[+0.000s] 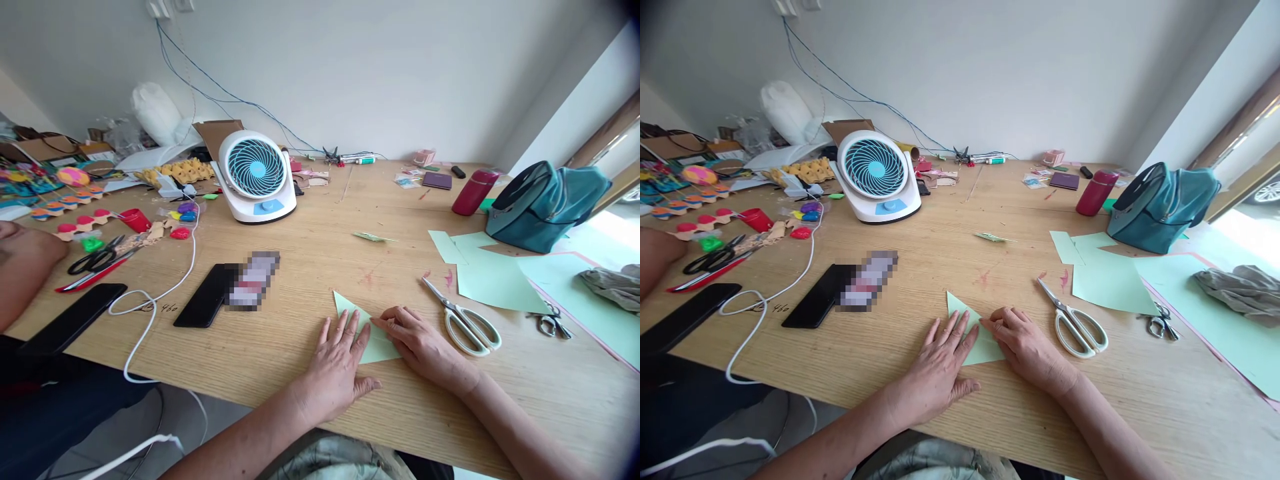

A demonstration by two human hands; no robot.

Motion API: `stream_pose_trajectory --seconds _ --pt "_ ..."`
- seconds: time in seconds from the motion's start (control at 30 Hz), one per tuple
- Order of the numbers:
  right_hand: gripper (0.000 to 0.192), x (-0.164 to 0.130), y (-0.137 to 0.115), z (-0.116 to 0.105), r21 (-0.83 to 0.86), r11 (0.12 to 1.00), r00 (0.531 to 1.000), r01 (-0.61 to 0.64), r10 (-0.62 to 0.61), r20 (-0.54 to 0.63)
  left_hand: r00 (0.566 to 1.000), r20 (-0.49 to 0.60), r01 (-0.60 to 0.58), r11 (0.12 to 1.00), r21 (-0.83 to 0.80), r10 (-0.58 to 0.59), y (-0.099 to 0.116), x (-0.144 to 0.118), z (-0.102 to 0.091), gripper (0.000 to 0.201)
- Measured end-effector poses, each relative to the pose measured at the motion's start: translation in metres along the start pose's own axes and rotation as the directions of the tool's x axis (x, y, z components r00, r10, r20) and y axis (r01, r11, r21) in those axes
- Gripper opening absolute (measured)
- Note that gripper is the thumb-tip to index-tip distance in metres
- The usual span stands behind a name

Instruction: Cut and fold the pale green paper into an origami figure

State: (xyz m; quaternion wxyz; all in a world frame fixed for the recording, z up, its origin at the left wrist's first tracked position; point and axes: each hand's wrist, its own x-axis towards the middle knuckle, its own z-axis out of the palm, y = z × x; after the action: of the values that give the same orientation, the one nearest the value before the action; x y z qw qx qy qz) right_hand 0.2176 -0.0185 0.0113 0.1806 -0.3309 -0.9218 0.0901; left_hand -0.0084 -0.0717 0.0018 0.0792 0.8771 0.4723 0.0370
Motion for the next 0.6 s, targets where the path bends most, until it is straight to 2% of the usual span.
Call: stream_pose_trajectory --seconds 0.13,0.33,0.6 --pt "0.043 -0.012 -0.017 -0.002 -0.140 0.990 0.997 -0.018 0.029 0.077 0.999 -0.048 -0.009 0.999 0.034 0.010 -0.001 -0.001 0.006 0.078" --pt "0.044 -0.027 -0.035 0.008 -0.334 0.941 0.995 -0.054 0.080 0.066 0.997 -0.071 -0.003 0.999 0.052 0.007 -0.001 0.000 0.008 0.078" --pt "0.044 -0.034 -0.036 0.016 -0.410 0.910 0.996 -0.057 0.080 0.038 0.997 -0.071 0.002 0.998 0.055 0.002 0.000 0.000 0.007 0.079"
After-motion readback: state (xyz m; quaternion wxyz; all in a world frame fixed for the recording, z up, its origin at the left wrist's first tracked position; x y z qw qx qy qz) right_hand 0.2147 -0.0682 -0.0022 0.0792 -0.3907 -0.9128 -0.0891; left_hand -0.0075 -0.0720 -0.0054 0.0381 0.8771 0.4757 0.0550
